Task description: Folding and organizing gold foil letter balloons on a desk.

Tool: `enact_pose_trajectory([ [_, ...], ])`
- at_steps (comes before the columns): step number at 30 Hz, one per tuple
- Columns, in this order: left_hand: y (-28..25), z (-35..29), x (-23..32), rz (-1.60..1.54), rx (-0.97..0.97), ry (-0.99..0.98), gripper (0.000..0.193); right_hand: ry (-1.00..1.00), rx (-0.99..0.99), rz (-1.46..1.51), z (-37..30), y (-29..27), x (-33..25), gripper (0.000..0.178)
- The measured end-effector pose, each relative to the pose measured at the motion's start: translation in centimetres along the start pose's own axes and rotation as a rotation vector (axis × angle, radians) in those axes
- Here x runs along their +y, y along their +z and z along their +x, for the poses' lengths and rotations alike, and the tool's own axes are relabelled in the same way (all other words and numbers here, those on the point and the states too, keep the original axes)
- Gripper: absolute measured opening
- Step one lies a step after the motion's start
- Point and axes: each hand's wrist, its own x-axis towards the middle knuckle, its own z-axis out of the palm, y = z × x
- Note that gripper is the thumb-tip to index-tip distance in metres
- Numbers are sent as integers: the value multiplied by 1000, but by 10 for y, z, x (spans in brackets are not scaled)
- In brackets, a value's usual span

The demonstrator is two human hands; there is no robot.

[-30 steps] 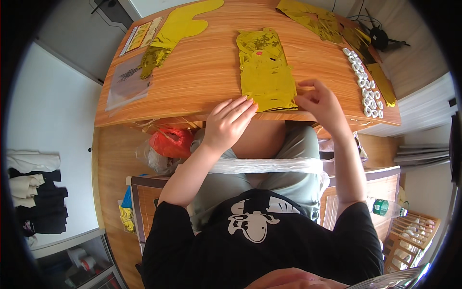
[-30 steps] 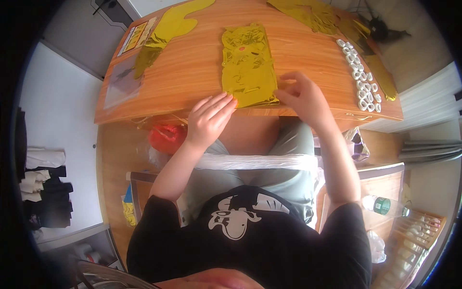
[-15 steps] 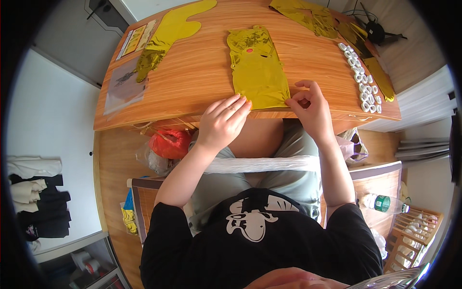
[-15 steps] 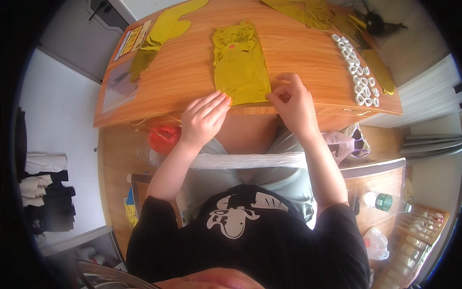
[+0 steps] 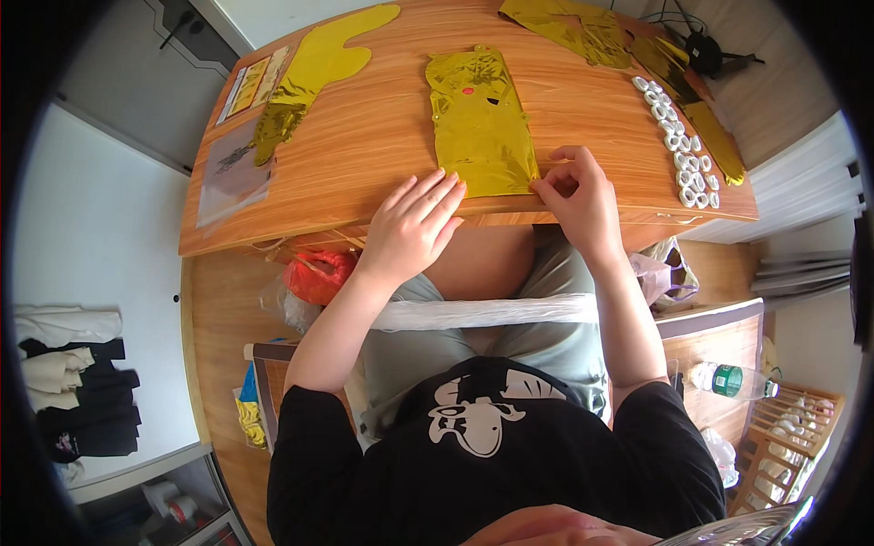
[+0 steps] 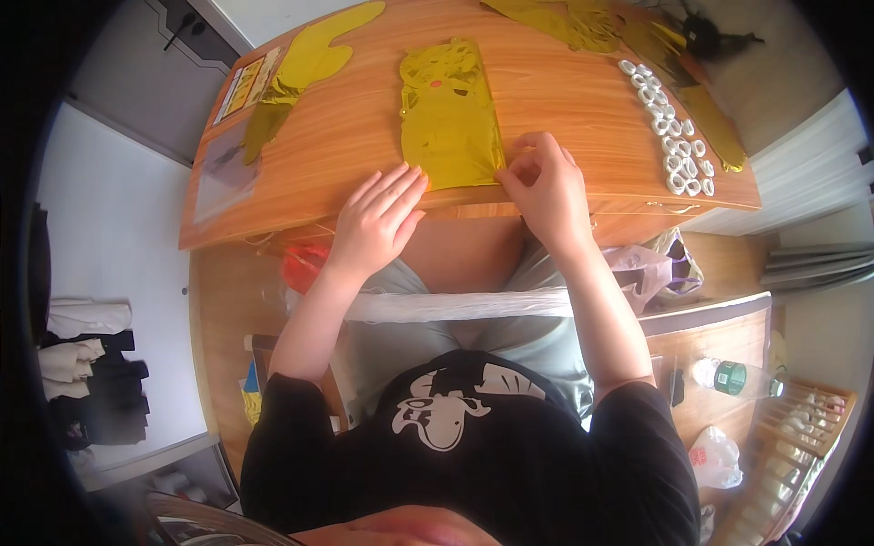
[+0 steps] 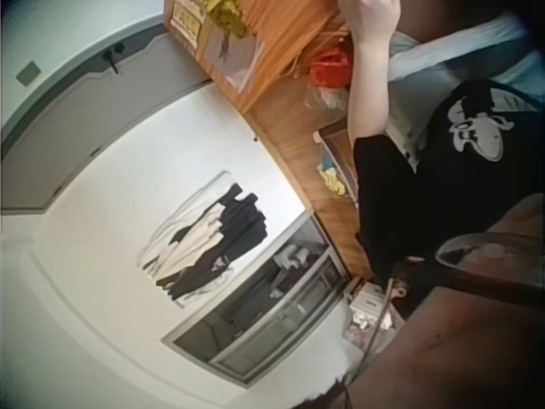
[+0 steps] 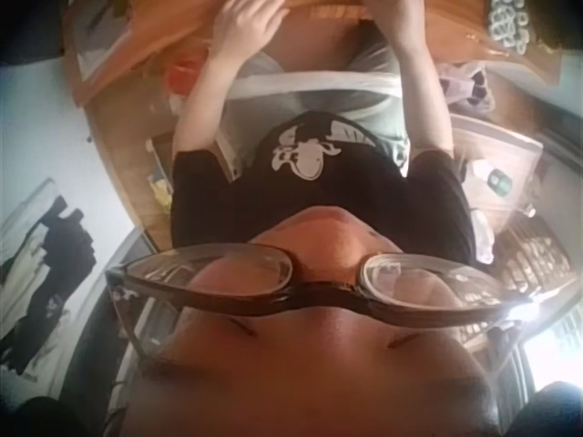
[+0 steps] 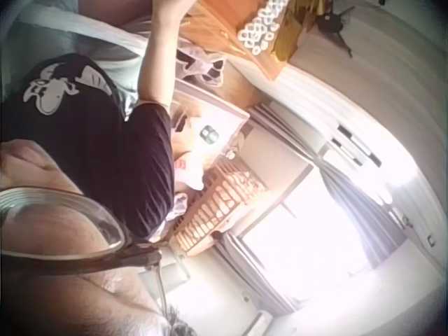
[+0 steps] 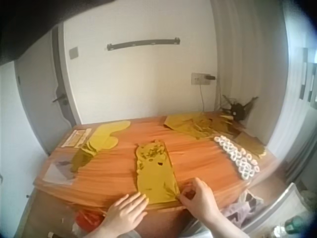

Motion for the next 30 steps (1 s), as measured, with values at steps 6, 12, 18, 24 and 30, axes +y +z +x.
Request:
enact_pose_trajectory([
  [6,6,-2,-5,-45,20,17,37,-146,98,-170,-3,-2,0,27],
  [12,8,-2,-4,-50,40,0,36,-524,45,-346,-3,-10,12,19],
  [18,-3,-1,-5,-77,4,-9,38,-542,-104,-378,-10,-23,19,23],
  [24,-15,-2,-14,-85,-89,99,48,-593,-56,-417,-17,-22,24,24],
  [30,-12,-7,-22,-170,-132,117,47,-679,3,-415,-13,-18,35,19],
])
